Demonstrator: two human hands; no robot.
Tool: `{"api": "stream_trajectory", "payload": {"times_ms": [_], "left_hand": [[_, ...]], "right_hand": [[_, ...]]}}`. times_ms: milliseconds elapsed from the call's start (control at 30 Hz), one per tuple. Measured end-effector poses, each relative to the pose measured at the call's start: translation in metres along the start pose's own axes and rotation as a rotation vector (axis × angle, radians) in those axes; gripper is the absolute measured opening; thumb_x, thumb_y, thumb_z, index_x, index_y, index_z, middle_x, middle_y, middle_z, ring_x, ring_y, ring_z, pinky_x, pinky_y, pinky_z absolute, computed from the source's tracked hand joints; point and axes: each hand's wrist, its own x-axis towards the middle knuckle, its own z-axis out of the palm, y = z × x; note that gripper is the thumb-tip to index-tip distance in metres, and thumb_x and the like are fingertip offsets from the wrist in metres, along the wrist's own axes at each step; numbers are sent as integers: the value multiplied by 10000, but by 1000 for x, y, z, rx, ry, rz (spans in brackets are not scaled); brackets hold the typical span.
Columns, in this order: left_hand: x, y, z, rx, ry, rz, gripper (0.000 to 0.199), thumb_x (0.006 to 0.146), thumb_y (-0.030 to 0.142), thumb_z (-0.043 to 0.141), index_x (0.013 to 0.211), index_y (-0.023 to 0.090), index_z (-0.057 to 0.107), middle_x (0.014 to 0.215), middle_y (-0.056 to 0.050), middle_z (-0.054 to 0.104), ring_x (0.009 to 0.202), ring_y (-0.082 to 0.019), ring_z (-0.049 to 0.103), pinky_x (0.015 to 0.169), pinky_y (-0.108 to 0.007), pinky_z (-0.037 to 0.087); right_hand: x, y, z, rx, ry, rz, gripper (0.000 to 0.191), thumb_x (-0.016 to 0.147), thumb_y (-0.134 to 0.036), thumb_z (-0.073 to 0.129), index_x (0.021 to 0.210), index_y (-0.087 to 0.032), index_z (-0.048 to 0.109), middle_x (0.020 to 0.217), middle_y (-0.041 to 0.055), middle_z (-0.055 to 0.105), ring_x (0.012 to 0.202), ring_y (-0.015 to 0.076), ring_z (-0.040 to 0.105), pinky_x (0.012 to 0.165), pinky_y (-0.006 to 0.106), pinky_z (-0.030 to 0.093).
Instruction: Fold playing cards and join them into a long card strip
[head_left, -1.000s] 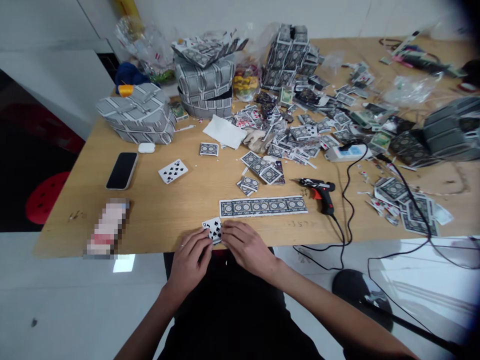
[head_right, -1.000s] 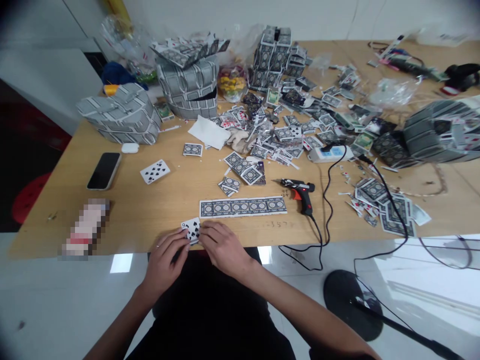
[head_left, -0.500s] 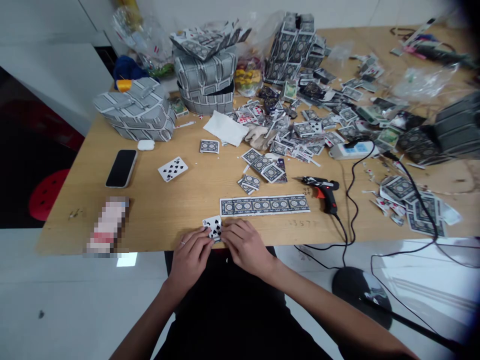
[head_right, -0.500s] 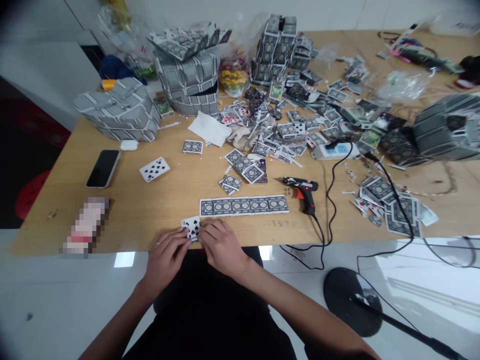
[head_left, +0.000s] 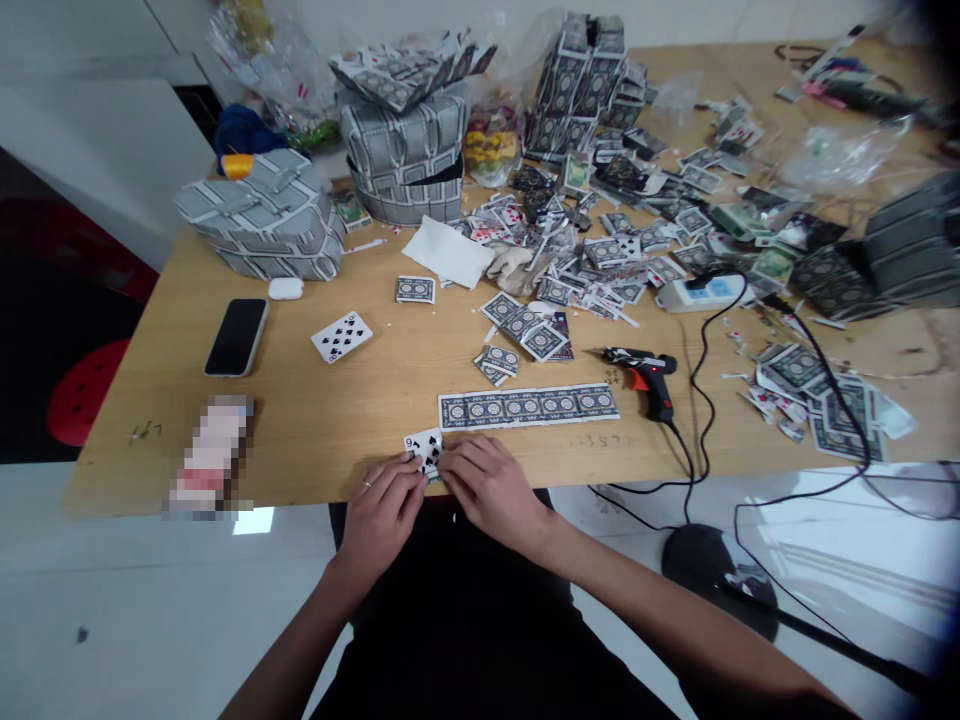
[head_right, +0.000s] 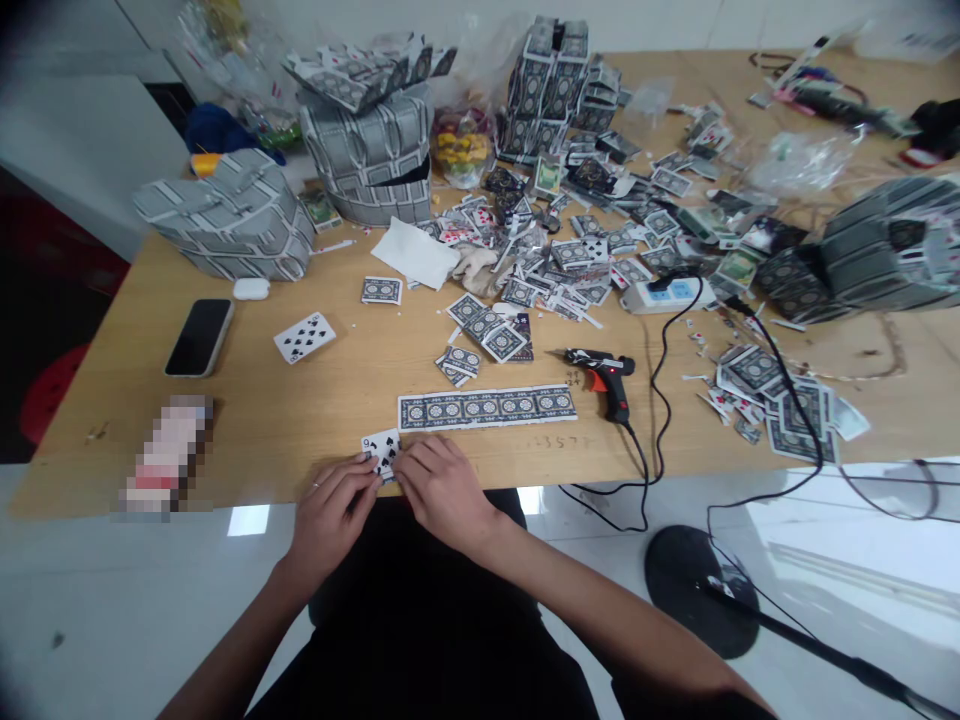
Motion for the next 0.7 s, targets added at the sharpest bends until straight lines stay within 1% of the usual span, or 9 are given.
{"api": "stream_trajectory", "payload": {"times_ms": [67,200,300,400,533,600,700], "left_hand": [[-1,-1,1,-3,-9,-8,107,1005,133,659,1022,226,709,1082,-46,817,1068,-233,766,976,-397,577],[-2,0,0,11,-14,-17,137,1013,135,644,1092,226,709,1110,-54,805,1057,-227,760,976,-391,573],[-1,1,0,27,-21,-9,145,1013,122,638,1100,220,701,1104,-58,803,1076,-231,751,990,-391,566],[0,1,0,32,-17,1,149,1013,111,632,1098,215,695,1092,-59,806,1095,-236,746,995,-394,564],[-2,0,1,37,-15,-2,150,1021,119,622,1106,220,692,1091,-59,809,1098,-241,747,981,-401,567],[-3,0,2,41,-20,1,154,1023,119,621,1116,219,692,1096,-61,809,1098,-242,746,981,-402,567],[-4,-1,3,48,-22,7,169,1024,114,621,1132,218,699,1104,-62,809,1104,-243,744,989,-403,568]], "right_hand": [[-1,2,1,2,0,9,147,1060,-172,590,1157,-188,699,1062,91,762,1056,271,681,934,443,557],[-5,7,1,30,9,-7,180,1065,-192,605,1226,-197,685,1122,98,770,1161,277,679,993,455,559],[-8,10,0,64,13,-20,254,1056,-192,619,1305,-215,660,1175,102,769,1217,277,671,1030,466,559],[-9,9,-1,71,0,-8,307,1045,-177,611,1350,-208,630,1229,125,756,1259,289,658,1056,487,557],[-9,1,3,60,42,35,266,1014,-152,610,1274,-194,647,1189,129,760,1221,299,671,1020,487,567],[-8,-2,6,56,68,64,230,998,-140,615,1218,-191,659,1146,120,764,1187,300,676,989,482,567],[-7,-4,9,63,87,82,210,995,-135,618,1190,-199,665,1121,100,771,1172,295,673,972,470,560]]}}
